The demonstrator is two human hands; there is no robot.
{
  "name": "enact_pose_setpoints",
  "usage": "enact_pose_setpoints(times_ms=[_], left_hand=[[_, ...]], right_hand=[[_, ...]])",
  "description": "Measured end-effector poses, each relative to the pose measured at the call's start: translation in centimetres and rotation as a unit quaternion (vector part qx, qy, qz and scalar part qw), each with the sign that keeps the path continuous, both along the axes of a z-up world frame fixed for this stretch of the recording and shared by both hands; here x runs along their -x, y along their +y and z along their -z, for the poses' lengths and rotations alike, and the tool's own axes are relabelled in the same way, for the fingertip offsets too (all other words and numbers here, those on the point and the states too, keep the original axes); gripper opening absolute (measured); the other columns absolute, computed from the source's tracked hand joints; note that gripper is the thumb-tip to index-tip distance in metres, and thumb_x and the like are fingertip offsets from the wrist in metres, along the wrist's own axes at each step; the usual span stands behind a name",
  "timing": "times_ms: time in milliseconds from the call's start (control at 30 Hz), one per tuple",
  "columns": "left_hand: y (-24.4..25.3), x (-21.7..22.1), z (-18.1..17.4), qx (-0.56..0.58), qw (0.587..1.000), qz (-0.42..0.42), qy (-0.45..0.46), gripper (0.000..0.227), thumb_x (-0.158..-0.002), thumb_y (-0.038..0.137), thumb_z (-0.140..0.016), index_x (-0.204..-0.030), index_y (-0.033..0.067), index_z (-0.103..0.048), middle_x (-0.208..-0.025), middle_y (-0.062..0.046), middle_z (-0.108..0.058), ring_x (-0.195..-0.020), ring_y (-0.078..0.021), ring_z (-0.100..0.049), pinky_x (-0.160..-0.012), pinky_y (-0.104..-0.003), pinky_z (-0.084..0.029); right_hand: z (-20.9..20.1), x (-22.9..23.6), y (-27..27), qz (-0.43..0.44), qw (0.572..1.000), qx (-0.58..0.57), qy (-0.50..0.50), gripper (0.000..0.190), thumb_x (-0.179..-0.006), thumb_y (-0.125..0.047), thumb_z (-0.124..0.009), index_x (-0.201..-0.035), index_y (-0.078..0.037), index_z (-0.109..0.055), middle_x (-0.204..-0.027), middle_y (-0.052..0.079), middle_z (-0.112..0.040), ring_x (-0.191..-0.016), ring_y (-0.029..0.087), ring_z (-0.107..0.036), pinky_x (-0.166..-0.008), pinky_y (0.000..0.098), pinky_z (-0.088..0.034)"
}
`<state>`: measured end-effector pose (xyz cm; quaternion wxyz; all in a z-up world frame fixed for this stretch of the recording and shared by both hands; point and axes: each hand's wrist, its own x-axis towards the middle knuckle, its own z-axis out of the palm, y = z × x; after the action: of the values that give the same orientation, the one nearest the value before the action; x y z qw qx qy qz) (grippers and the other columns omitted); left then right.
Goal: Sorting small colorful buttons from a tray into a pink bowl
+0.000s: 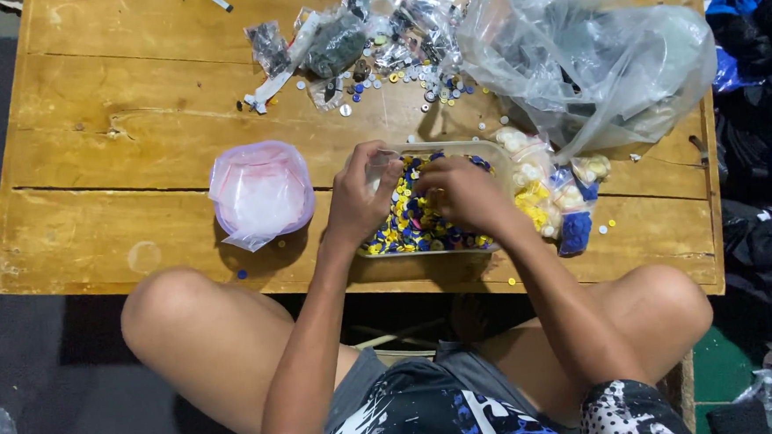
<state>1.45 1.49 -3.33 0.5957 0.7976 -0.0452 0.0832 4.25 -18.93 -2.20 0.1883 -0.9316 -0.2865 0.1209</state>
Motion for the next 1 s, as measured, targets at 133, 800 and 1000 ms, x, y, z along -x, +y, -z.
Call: enact_pose_setpoints(times_ms=[133, 800, 1000], left_hand=[[0.2, 0.0, -0.1, -0.006, 1.0, 0.001, -0.004, 0.04, -0.099, 0.052, -0.061, -0.116, 0.0158, -0.063, -0.1, -0.015, -0.072, -0.096, -0.037, -0.073, -0.085, -0.046, -0.06], [-0.2, 0.1, 0.3, -0.045, 0.998, -0.012, -0.032, 0.035, -0.098, 0.048, -0.064, -0.114, 0.0174, -0.066, -0.094, -0.014, -0.075, -0.096, -0.0374, -0.073, -0.086, -0.049, -0.058], [-0.1, -0.1, -0.2, -0.085, 0.996, 0.0, -0.027, 0.033, -0.093, 0.051, -0.07, -0.112, 0.0239, -0.067, -0.093, -0.01, -0.076, -0.094, -0.0345, -0.073, -0.084, -0.047, -0.058]], right_hand=[[4.0, 1.1, 1.0, -0.039, 0.995, 0.066, -0.064, 0.023, -0.083, -0.033, -0.077, -0.105, -0.027, -0.077, -0.122, 0.0, -0.069, -0.116, 0.027, -0.064, -0.085, 0.038, -0.057], [-3.6, 1.6, 1.4, 0.075, 0.995, -0.068, 0.006, 0.008, -0.084, -0.014, -0.071, -0.09, -0.02, -0.073, -0.089, 0.001, -0.07, -0.077, 0.029, -0.07, -0.066, 0.0412, -0.059], [1.6, -0.2, -0.6, 0.112, 0.974, -0.195, 0.015, 0.013, -0.078, -0.012, -0.071, -0.09, -0.018, -0.075, -0.084, 0.006, -0.07, -0.08, 0.029, -0.072, -0.072, 0.0428, -0.059]])
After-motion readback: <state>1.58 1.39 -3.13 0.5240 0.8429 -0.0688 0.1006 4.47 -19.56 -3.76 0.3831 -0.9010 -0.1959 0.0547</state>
